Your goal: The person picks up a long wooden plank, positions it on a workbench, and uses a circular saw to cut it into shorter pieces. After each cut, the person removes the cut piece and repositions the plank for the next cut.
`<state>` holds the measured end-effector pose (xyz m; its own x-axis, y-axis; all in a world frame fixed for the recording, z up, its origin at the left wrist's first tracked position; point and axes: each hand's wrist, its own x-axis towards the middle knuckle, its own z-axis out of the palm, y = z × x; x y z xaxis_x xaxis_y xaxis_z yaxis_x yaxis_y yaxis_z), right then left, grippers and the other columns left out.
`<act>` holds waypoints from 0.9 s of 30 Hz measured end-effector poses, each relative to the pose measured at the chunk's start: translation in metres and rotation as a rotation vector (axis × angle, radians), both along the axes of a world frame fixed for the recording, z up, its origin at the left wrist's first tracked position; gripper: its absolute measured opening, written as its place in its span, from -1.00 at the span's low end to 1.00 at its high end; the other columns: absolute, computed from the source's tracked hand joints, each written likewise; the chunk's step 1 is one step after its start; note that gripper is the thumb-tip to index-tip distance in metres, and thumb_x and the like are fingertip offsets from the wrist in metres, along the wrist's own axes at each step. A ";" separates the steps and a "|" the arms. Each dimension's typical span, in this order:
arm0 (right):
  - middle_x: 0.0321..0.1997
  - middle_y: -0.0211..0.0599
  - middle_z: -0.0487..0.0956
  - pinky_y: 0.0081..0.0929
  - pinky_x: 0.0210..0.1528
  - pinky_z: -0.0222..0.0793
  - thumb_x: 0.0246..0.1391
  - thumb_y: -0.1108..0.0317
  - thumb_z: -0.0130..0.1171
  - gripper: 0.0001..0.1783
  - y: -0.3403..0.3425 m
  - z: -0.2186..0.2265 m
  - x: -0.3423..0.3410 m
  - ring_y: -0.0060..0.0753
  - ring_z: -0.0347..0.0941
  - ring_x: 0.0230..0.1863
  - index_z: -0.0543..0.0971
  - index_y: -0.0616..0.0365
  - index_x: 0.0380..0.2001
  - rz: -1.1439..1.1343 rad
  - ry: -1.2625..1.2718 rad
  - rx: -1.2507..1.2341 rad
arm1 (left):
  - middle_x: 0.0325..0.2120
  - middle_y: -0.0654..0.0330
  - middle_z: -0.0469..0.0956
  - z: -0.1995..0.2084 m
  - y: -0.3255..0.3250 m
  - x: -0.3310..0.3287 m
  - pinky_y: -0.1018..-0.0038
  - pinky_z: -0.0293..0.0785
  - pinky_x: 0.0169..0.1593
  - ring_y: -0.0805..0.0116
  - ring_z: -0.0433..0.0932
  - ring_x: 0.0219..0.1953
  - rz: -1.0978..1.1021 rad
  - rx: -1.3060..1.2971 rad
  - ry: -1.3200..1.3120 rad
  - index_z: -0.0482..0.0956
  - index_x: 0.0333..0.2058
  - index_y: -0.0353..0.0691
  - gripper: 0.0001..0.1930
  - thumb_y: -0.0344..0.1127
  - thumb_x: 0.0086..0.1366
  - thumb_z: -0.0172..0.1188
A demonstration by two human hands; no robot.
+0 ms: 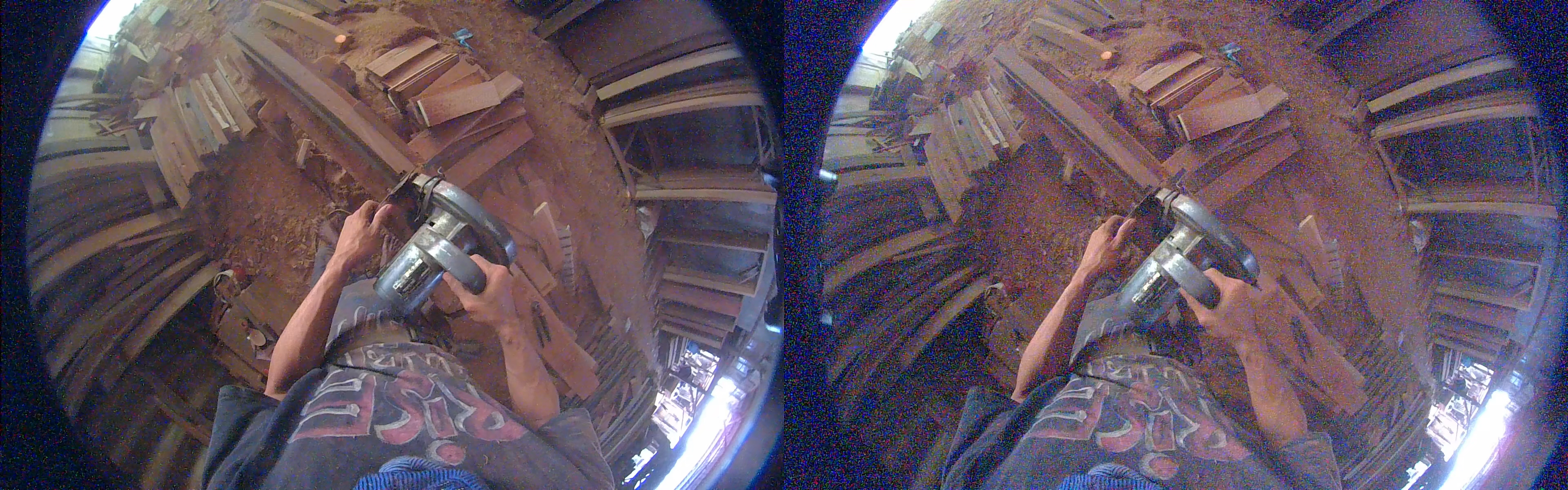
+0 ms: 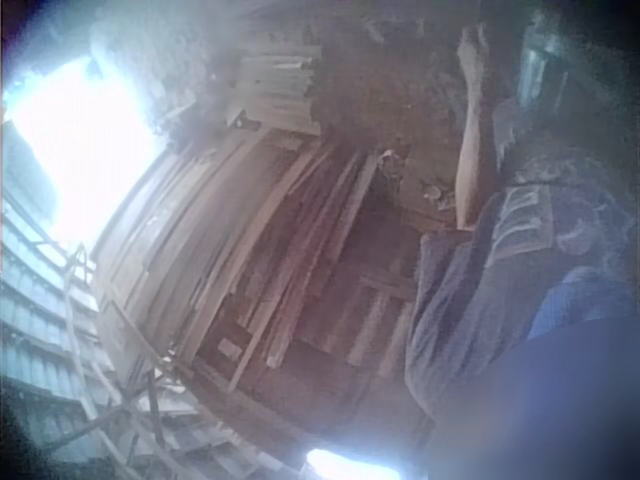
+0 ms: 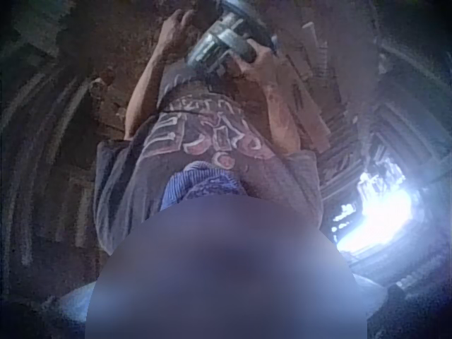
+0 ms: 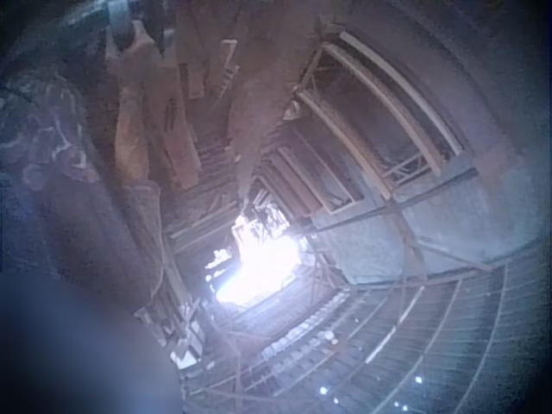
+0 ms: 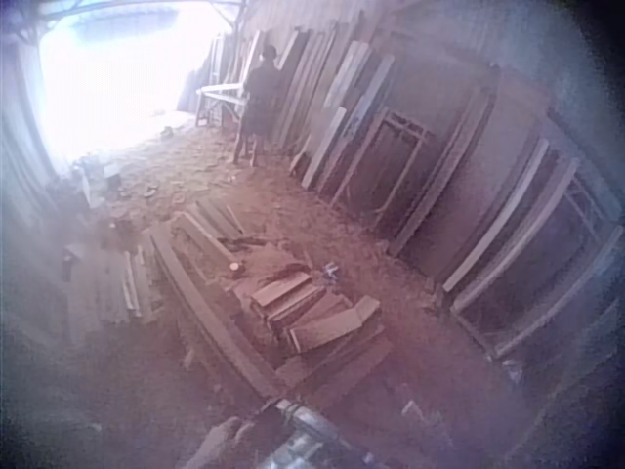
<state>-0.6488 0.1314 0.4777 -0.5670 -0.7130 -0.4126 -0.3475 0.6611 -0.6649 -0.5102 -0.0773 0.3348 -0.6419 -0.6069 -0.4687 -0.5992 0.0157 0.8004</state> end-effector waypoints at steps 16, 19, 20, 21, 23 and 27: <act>-0.57 -0.39 0.54 -0.45 -0.43 0.32 0.09 0.28 0.45 -0.77 0.002 -0.007 0.001 -0.59 0.37 -0.53 0.65 0.20 -0.35 0.043 0.067 -0.170 | -0.10 -0.20 0.66 -0.006 -0.001 0.002 0.09 0.46 0.09 -0.19 0.61 0.02 -0.051 -0.110 0.058 0.59 0.01 -0.34 -0.44 0.14 0.48 0.05; -0.57 -0.40 0.55 -0.45 -0.42 0.33 0.09 0.27 0.45 -0.77 0.001 -0.007 0.001 -0.60 0.37 -0.52 0.65 0.19 -0.34 0.031 0.054 -0.182 | -0.08 -0.18 0.66 -0.003 0.000 0.002 0.10 0.45 0.11 -0.17 0.60 0.04 0.003 0.005 -0.019 0.59 0.02 -0.32 -0.44 0.14 0.48 0.05; -0.56 -0.40 0.55 -0.45 -0.42 0.33 0.09 0.27 0.45 -0.77 0.002 -0.007 0.001 -0.60 0.38 -0.52 0.65 0.19 -0.34 0.020 0.032 -0.188 | -0.08 -0.17 0.66 -0.002 0.000 0.001 0.11 0.46 0.10 -0.16 0.61 0.03 0.005 0.002 -0.020 0.59 0.02 -0.31 -0.46 0.13 0.48 0.05; -0.56 -0.40 0.55 -0.45 -0.42 0.34 0.09 0.27 0.45 -0.77 0.002 -0.007 0.001 -0.60 0.38 -0.52 0.65 0.19 -0.34 0.018 0.032 -0.182 | -0.09 -0.16 0.66 -0.001 0.000 0.001 0.12 0.48 0.09 -0.15 0.62 0.02 0.007 -0.001 -0.021 0.59 0.02 -0.29 -0.47 0.12 0.48 0.05; -0.56 -0.40 0.56 -0.46 -0.41 0.34 0.10 0.27 0.45 -0.77 0.001 -0.007 0.001 -0.60 0.38 -0.52 0.65 0.19 -0.34 0.016 0.025 -0.182 | -0.09 -0.15 0.66 0.001 0.000 0.001 0.12 0.49 0.08 -0.14 0.63 0.01 0.003 -0.005 -0.022 0.59 0.02 -0.28 -0.48 0.12 0.49 0.05; -0.56 -0.39 0.57 -0.46 -0.41 0.35 0.10 0.27 0.45 -0.77 0.000 -0.006 0.001 -0.61 0.39 -0.51 0.65 0.19 -0.34 0.011 0.003 -0.202 | -0.08 -0.17 0.66 0.001 -0.001 0.000 0.13 0.49 0.08 -0.13 0.63 0.01 -0.002 0.009 -0.033 0.59 0.02 -0.29 -0.46 0.14 0.48 0.05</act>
<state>-0.6473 0.1317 0.4719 -0.5594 -0.7873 -0.2591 -0.3561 0.5106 -0.7826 -0.5104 -0.0783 0.3363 -0.6273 -0.6015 -0.4947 -0.6251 0.0101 0.7805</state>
